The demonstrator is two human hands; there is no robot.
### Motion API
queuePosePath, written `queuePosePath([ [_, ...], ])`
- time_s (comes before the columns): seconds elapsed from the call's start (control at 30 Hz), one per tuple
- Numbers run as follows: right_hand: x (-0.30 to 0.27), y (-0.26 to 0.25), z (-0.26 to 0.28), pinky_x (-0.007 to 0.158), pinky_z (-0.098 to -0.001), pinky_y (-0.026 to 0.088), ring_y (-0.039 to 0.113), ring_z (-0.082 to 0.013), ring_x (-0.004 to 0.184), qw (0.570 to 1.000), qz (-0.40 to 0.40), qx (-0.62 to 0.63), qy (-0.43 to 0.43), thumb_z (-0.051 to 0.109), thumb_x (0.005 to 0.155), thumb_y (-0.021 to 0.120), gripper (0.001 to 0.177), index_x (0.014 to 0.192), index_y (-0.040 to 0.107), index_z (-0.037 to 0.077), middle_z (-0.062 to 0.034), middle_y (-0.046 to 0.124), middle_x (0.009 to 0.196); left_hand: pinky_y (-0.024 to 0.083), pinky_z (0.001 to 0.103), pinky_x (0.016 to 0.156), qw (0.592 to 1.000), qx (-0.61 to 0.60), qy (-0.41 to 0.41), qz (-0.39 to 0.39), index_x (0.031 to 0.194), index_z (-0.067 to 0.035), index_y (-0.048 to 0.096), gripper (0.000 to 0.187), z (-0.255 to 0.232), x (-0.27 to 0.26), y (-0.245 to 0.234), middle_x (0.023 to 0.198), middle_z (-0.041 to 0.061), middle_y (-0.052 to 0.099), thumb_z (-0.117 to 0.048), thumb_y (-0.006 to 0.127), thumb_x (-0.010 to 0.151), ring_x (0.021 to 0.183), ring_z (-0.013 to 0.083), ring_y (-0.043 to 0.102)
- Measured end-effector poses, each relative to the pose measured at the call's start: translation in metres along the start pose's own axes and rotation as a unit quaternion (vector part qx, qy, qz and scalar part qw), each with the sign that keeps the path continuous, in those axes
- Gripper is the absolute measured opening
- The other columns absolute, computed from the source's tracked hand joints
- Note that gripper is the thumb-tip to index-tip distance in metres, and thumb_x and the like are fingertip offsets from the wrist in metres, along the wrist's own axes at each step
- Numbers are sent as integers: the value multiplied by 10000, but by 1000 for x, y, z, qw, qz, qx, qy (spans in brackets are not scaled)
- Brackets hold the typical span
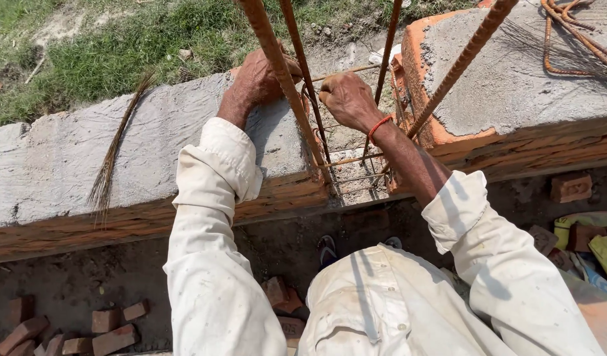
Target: The person ties vertical steel rebar rods to a horizontal rebar grid using thin wire. They wrap the wire around the intersections of the rods and twist it tight by hand to secure the structure.
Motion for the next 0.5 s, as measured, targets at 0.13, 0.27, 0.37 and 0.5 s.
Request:
queuePosePath([
  [0.13, 1, 1, -3, 473, -370, 427, 360, -126, 489, 989, 95, -34, 106, 103, 935, 597, 326, 613, 556, 77, -11, 464, 563, 590, 394, 705, 990, -76, -114, -17, 1063, -130, 810, 116, 24, -14, 31, 1027, 71, 723, -114, 704, 1019, 850, 262, 702],
  [0.27, 3, 4, 1, 424, -321, 366, 320, -112, 450, 970, 114, 48, 208, 96, 928, 546, 285, 649, 601, 94, 18, 550, 573, 621, 392, 718, 993, 2, -117, -12, 957, -46, 731, 79, -1, -1, 2, 1193, 117, 694, 2, 694, 906, 884, 298, 706],
  [0.37, 5, -18, 38, 405, -300, 377, 435, -79, 434, 976, 122, 73, 163, 156, 977, 564, 348, 666, 676, 50, -51, 573, 543, 609, 424, 737, 994, -24, -84, -59, 1027, -47, 747, 131, -31, 8, -29, 1125, 138, 684, -48, 752, 896, 915, 321, 700],
  [0.5, 10, -25, 57, 317, -319, 354, 476, -102, 393, 948, 133, 169, 236, 395, 1012, 620, 412, 798, 729, 61, -37, 557, 543, 581, 474, 734, 988, -24, -154, -6, 978, -86, 771, 126, -35, 8, -32, 1064, 145, 679, -128, 811, 866, 916, 339, 691],
])
Point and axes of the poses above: each hand's wrist, its own x-axis towards the middle knuckle, its own y-axis out of the palm, z = x × y, the point moved 3 cm from there along x, towards the middle knuckle
